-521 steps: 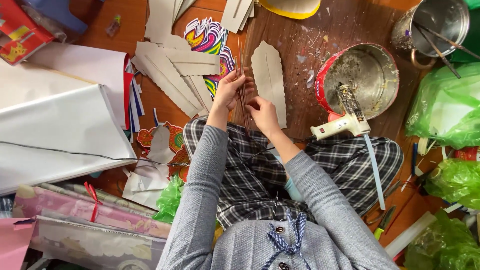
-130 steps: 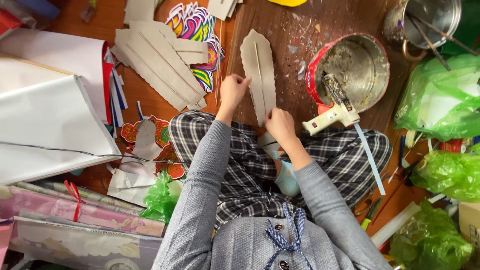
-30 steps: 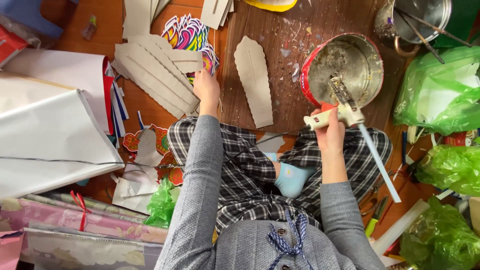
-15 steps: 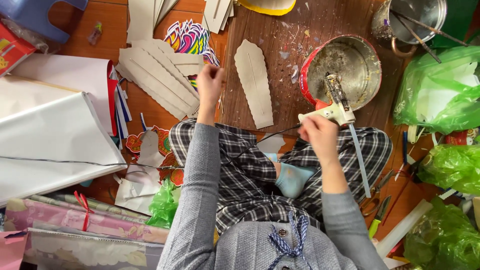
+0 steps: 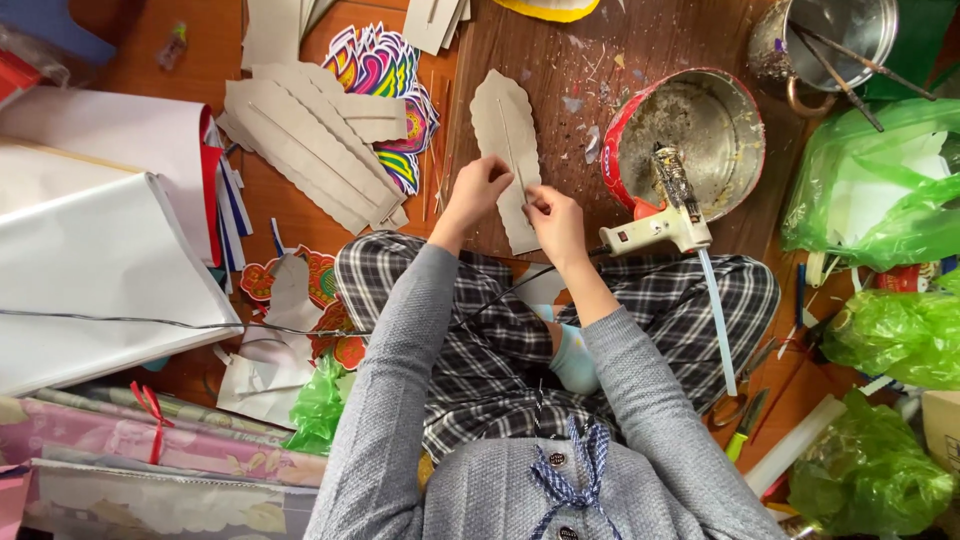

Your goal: The person sits on the floor and uses a hot glue gun to attach thin sticks to the center of scalloped paper cutouts. They repeatedly pick up a cutout, apply glue, place a stick, and set the piece aside, building a stack of assembled items.

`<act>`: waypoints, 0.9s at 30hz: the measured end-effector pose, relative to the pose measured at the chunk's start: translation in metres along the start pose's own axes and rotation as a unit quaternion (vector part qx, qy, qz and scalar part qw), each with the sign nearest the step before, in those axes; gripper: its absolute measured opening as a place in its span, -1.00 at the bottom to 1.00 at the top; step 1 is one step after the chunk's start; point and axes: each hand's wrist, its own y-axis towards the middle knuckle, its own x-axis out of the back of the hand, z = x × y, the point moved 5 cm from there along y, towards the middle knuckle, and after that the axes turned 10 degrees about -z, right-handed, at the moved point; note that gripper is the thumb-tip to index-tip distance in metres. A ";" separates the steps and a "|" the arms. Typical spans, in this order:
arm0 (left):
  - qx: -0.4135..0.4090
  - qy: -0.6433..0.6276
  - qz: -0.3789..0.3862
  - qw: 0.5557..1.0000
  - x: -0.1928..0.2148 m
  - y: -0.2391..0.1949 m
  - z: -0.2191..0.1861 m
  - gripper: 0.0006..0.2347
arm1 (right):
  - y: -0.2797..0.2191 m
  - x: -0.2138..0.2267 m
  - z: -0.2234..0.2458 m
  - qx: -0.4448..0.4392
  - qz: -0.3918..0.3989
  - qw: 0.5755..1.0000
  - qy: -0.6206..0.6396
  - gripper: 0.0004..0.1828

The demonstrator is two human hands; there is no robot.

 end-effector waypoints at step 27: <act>-0.127 0.194 0.015 0.973 -0.017 0.005 0.006 -0.86 | 0.009 -0.010 -0.027 0.051 0.058 0.987 -0.138 -0.70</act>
